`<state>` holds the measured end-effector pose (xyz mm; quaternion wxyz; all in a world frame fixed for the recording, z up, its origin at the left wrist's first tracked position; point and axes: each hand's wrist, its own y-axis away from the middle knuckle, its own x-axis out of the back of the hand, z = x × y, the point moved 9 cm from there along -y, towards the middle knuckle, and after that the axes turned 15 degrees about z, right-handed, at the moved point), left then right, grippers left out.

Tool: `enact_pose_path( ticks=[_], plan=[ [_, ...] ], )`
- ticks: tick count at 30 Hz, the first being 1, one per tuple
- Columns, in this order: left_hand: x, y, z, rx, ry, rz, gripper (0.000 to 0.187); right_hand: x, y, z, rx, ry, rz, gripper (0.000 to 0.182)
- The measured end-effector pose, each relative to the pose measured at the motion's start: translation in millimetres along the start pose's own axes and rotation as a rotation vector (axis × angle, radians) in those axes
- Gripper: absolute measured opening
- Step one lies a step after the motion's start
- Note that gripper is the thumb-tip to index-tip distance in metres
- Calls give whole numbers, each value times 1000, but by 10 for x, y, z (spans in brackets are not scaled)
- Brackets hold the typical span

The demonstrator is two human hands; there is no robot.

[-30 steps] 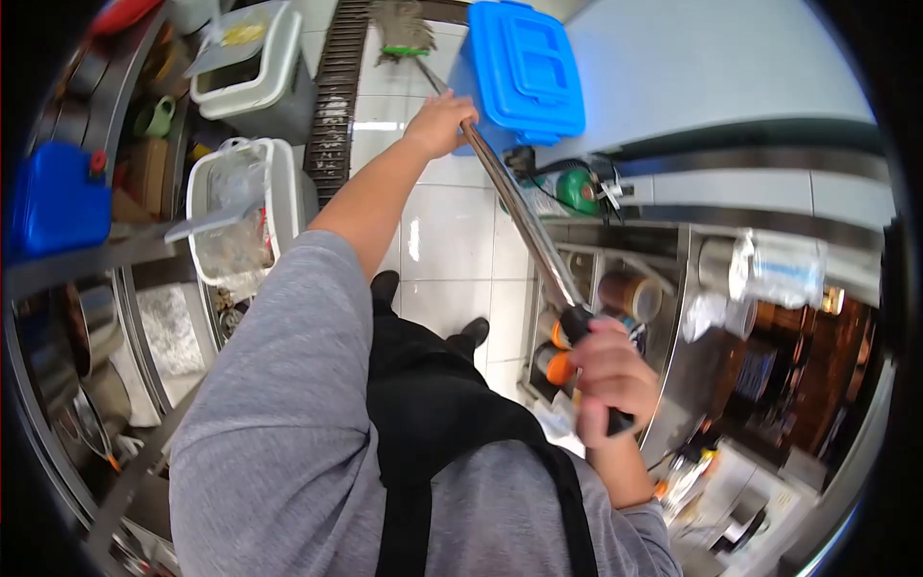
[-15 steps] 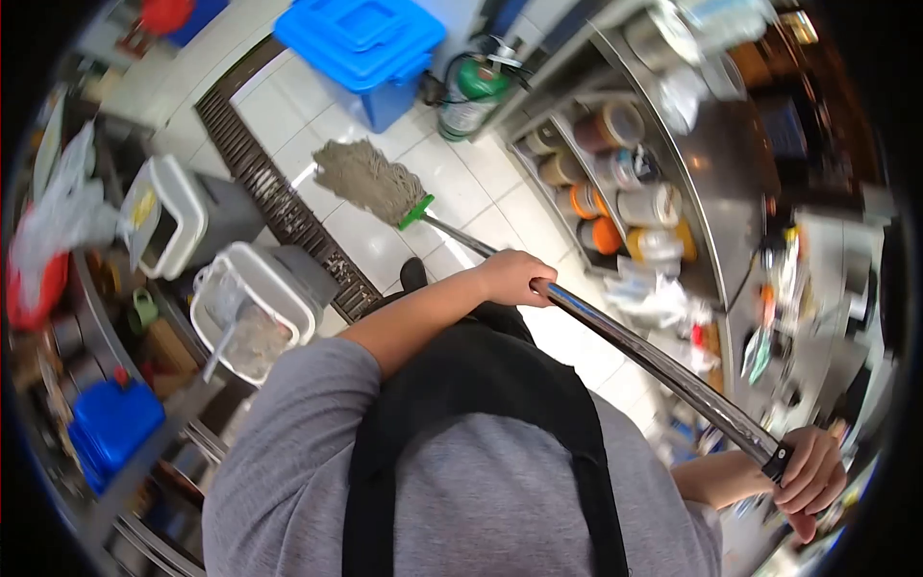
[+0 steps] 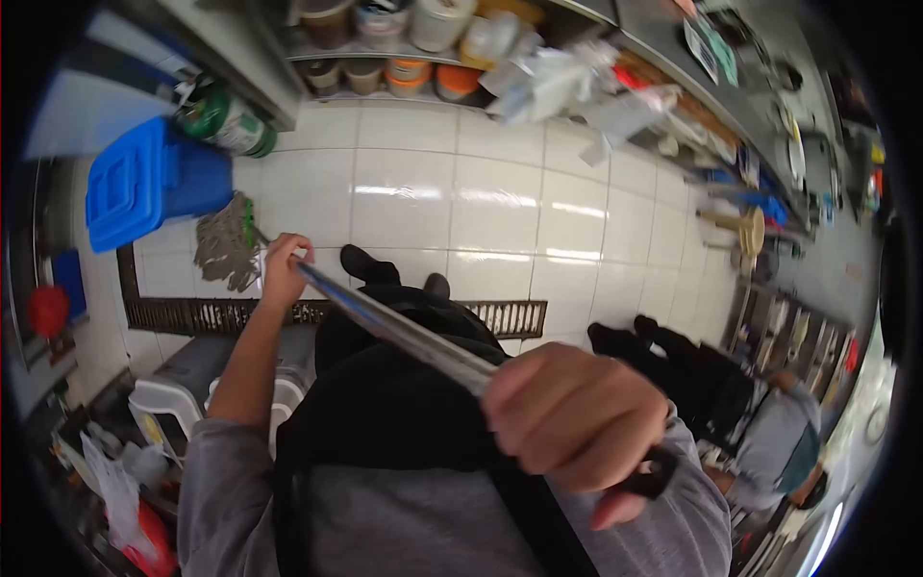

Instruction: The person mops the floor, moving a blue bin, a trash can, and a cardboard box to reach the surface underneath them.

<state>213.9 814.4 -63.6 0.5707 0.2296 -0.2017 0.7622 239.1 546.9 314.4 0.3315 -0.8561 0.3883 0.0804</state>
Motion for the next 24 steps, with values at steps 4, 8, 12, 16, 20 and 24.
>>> enact_pose_path(
  ticks=[4,8,12,16,20,24],
  plan=[
    [-703,160,658,-74,29,-85,16,339,560,-621,6,23,64,45],
    [-1666,493,1850,-208,213,-270,26,568,1053,-1589,62,126,3,40],
    [-2873,1354,3106,-340,388,-613,30,416,1706,-2923,331,275,114,34],
    [-3696,2223,3928,-563,522,-849,34,-111,2199,-3573,273,552,149,19],
    [-4498,2971,4332,-637,613,-1070,41,24,2279,-3637,405,652,355,18],
    [-4974,3317,4526,-678,529,-1008,43,169,2584,-3530,457,403,312,20]
  ],
)
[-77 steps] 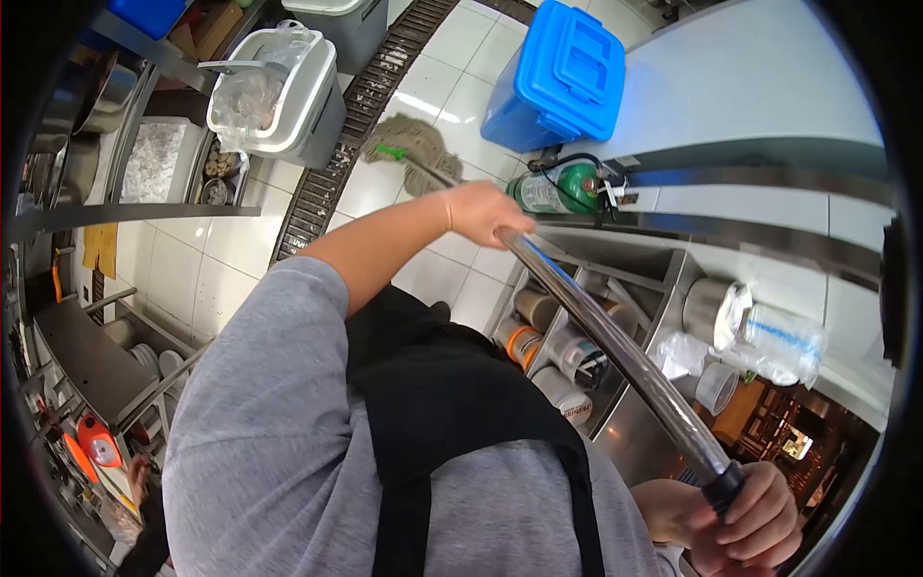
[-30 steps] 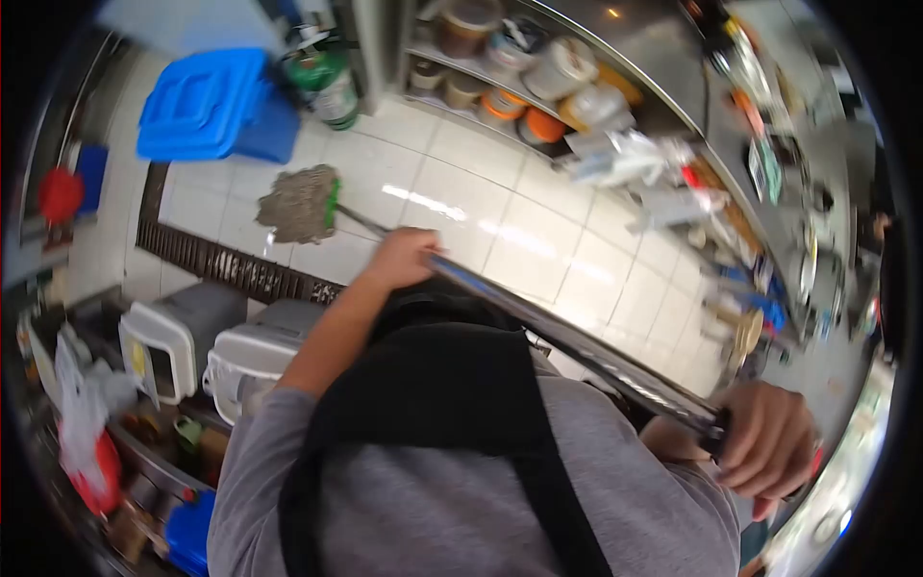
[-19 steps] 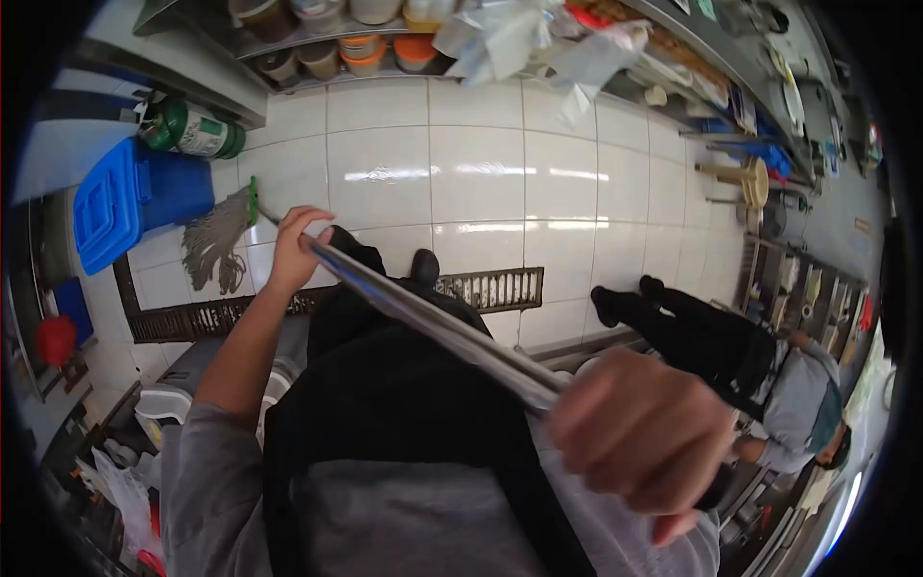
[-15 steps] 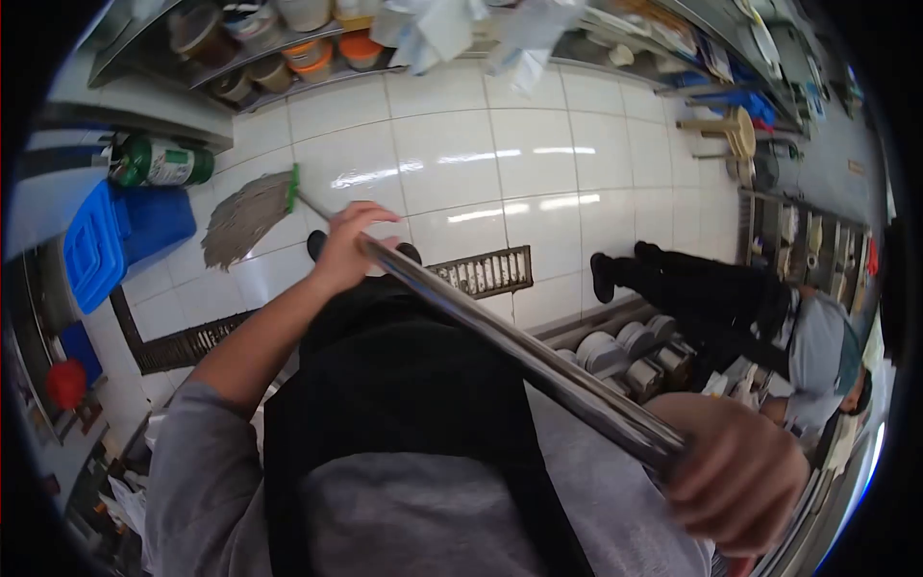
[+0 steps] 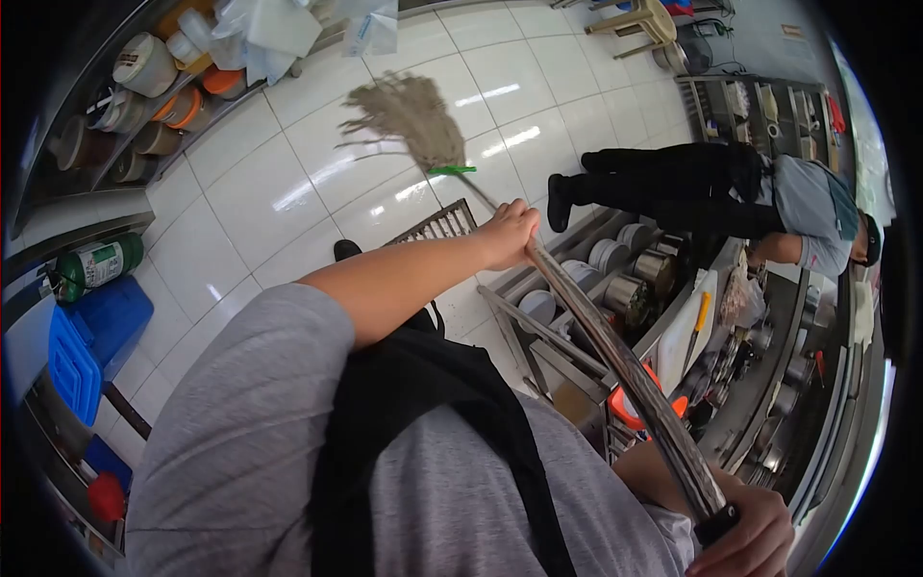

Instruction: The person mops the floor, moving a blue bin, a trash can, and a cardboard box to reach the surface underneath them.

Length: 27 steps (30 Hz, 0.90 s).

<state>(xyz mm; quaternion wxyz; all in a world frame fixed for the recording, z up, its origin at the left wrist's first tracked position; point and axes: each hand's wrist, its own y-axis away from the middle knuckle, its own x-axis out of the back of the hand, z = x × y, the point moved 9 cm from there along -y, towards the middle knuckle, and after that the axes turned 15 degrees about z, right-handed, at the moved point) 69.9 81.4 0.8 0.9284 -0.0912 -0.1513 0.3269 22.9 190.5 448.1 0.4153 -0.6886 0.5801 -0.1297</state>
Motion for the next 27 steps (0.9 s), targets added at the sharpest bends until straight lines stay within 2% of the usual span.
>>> enact_pose_path(
  ticks=[1,2,3,5,6,9,11,12,13,15,17,19,20,21,22,23,24,25,27],
  plan=[
    [-92,-16,-73,52,-55,-17,44,-109,42,-14,-11,4,6,20],
    [-155,-31,-58,43,-53,-96,41,-190,75,79,-47,426,103,23],
    [-150,-16,-101,51,-48,-91,41,-176,111,144,-81,844,194,29],
    [-176,99,-156,92,125,-197,36,-182,184,204,-102,759,268,28],
    [-68,158,-111,-7,140,-135,31,-285,203,267,-107,802,211,29],
    [158,390,-119,-7,154,-165,31,-573,256,407,-83,842,122,29],
    [367,540,-81,-45,155,-129,31,-792,232,349,78,799,116,28],
    [520,634,-30,-86,153,-97,32,-901,216,345,138,818,122,21],
    [693,738,34,-79,144,-77,32,-864,286,-15,246,665,283,13],
    [1020,983,162,8,177,-94,32,-1055,273,-263,338,734,295,22],
    [1374,1317,277,1,195,-35,31,-1242,233,-365,348,693,306,23],
    [1726,1718,353,64,153,-27,31,-1453,168,-180,355,648,318,24],
    [1901,1921,389,109,132,-46,29,-1624,129,75,398,658,288,17],
    [2073,2134,414,116,120,-23,29,-1789,119,221,441,667,259,24],
    [2230,2361,382,168,38,-14,29,-1819,135,147,441,641,253,24],
    [2402,2598,347,221,-46,-5,29,-1664,141,26,342,500,326,18],
    [2582,2837,355,230,-65,19,29,-1607,133,108,242,357,391,24],
    [2804,3101,311,300,-48,103,29,-1644,158,231,241,324,382,24],
    [3247,3642,212,396,-60,265,32,-1830,98,904,194,198,368,20]
  ],
)
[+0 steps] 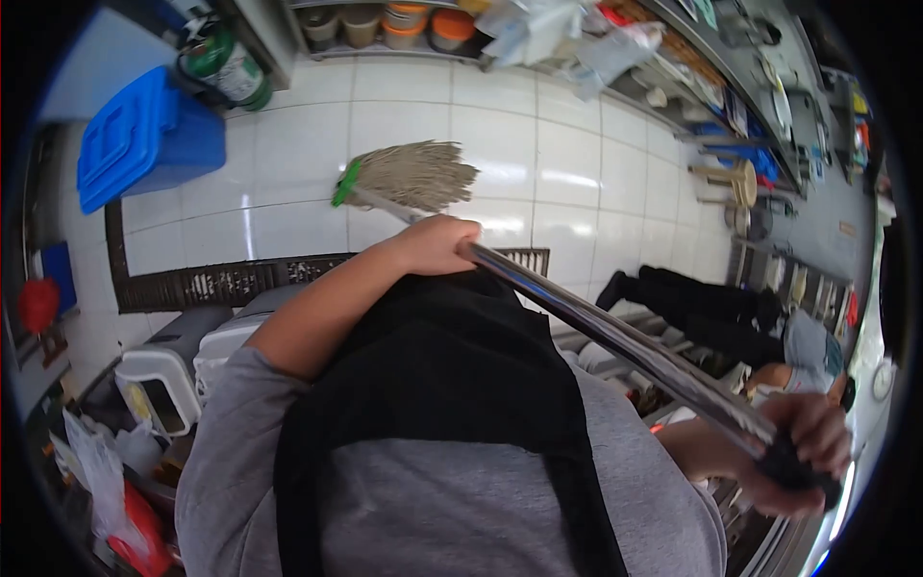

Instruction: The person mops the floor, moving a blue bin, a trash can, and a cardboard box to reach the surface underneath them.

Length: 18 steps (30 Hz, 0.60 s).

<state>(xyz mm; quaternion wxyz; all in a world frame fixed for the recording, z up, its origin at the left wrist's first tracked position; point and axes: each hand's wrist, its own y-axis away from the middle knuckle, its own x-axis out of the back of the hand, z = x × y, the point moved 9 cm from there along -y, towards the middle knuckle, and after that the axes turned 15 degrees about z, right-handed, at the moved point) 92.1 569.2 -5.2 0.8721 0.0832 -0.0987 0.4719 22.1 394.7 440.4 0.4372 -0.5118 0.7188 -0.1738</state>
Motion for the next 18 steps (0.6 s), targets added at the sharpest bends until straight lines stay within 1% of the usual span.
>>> enact_pose_path(
  ticks=[1,2,4,6,7,9,10,11,12,13,15,16,18],
  plan=[
    [279,173,-167,27,-18,80,34,-101,97,260,-48,10,-16,21],
    [534,355,-369,96,-50,137,33,-171,213,522,-95,22,-34,25],
    [1093,720,-794,222,-178,281,26,-296,461,1105,-225,7,-73,25],
    [1624,1096,-1253,379,-209,380,20,-494,840,1775,-392,-48,-10,25],
    [1893,1298,-1504,450,-225,432,19,-526,1091,2148,-518,-89,-82,25],
    [2422,1663,-1893,564,-447,443,15,-675,1646,2833,-794,-109,-220,18],
    [2645,1813,-2083,577,-455,467,15,-762,1927,3121,-923,-110,-290,15],
    [2893,1992,-2299,639,-621,483,13,-845,2116,3312,-1036,-116,-248,15],
    [3128,2084,-2351,703,-787,492,11,-909,2265,3472,-1150,-119,-207,15],
    [3302,2112,-2399,722,-792,510,11,-956,2267,3597,-1159,-140,-223,15],
    [3580,2130,-2319,767,-743,534,8,-886,2252,3940,-1338,-133,-109,16],
    [3719,2110,-2264,793,-741,559,8,-871,2144,4072,-1346,-110,-123,12],
    [3896,1833,-2000,692,-708,581,8,-895,1807,4271,-1318,-93,-131,8]
  ],
)
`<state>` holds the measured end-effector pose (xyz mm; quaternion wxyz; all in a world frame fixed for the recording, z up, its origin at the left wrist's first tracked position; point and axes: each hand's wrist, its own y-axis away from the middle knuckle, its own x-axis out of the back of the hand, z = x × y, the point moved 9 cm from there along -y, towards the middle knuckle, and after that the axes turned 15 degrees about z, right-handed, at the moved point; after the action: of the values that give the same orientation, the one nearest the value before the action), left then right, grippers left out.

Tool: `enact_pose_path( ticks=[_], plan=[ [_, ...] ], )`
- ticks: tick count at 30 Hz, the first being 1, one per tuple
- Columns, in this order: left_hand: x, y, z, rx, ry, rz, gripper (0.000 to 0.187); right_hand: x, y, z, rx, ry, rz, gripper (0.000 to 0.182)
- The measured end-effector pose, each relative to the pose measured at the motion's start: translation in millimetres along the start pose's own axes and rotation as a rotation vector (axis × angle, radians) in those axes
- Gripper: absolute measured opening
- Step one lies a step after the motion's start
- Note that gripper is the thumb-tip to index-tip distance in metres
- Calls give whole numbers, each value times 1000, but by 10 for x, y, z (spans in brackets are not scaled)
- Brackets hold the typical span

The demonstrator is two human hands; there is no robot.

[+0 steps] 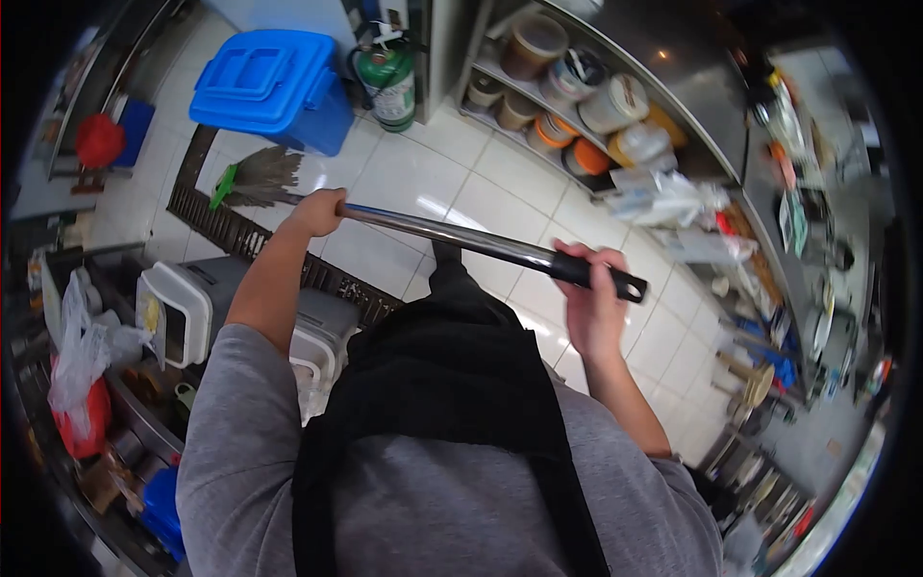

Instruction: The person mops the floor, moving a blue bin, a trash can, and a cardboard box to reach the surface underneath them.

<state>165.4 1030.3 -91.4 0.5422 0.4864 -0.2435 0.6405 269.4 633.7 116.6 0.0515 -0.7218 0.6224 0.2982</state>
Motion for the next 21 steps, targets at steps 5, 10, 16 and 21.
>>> enact_pose_path(
  ticks=[5,10,16,21],
  plan=[
    [763,-263,817,-122,288,197,17,-643,-378,-1453,574,284,-324,29],
    [1347,-102,1506,-223,563,371,22,-2210,-60,-2186,956,34,-1000,33],
    [1348,-33,912,-45,557,743,28,-3689,350,-1353,158,-121,-1824,28],
    [1692,5,-60,14,520,792,23,-4441,451,-728,159,-177,-1899,27]
  ],
)
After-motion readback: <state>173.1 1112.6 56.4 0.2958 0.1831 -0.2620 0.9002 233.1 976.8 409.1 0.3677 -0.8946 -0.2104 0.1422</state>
